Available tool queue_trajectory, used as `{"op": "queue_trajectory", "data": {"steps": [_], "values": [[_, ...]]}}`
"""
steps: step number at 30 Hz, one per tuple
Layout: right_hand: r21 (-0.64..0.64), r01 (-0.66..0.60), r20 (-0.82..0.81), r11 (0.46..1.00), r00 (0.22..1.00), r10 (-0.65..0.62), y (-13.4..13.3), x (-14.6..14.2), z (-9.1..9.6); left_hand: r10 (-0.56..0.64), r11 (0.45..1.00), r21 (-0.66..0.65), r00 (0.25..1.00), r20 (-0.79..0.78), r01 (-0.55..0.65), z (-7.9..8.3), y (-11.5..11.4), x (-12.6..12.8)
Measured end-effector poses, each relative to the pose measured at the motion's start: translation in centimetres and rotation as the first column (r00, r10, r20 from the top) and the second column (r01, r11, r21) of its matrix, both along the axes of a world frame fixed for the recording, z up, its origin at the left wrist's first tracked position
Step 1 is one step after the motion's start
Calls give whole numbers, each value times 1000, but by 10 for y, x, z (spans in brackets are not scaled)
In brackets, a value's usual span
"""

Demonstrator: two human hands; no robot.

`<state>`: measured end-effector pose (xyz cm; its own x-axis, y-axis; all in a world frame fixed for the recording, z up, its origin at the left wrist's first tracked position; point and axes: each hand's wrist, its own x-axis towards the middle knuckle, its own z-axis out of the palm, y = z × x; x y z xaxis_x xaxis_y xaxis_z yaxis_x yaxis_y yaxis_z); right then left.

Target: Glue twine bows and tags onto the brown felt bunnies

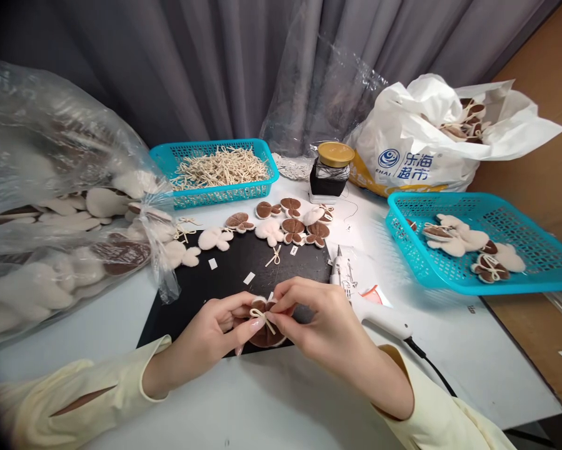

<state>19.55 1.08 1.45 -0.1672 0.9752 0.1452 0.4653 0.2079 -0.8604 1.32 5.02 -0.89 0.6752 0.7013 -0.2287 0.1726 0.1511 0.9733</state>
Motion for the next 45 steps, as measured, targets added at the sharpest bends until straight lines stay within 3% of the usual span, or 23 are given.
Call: {"op": "queue_trajectory", "data": {"steps": [8, 15, 21, 25, 28, 31, 33, 35, 38, 42, 45], "values": [[-23, -8, -32, 1000, 999, 7, 0, 1, 0, -18, 1000, -22, 1000, -5, 18, -3, 1, 0], [-8, 2, -31, 1000, 1000, -2, 3, 9, 2, -134, 985, -108, 990, 33, 137, -1, 1, 0], [-161, -29, -167, 987, 986, 2, 3, 11, 1, -119, 986, -114, 992, 51, 124, -2, 2, 0], [-171, 4, -181, 985, 983, -35, 3, 12, 10, -76, 989, -124, 995, 71, 85, -5, 3, 0], [-77, 98, -24, 992, 995, -100, -1, 22, 20, -37, 991, -129, 996, 81, 47, -5, 4, -1], [79, 132, 313, 988, 938, -151, -17, 47, 20, -12, 988, -155, 995, 96, 27, -4, 5, -1], [148, 74, 558, 986, 817, -145, -33, 69, 9, 2, 983, -182, 993, 115, 20, -3, 6, -1], [218, 5, 756, 976, 631, -172, -49, 91, -10, 13, 978, -207, 990, 139, 16, -1, 8, 0], [238, 16, 860, 971, 462, -218, -60, 108, -41, 20, 971, -239, 988, 155, 18, 2, 11, 1], [221, 156, 852, 963, 450, -268, -52, 105, -59, 9, 968, -248, 992, 124, 22, 5, 12, 1], [229, 229, 763, 946, 562, -320, -53, 101, -59, -6, 973, -228, 994, 109, 31, 4, 12, -1]]}}
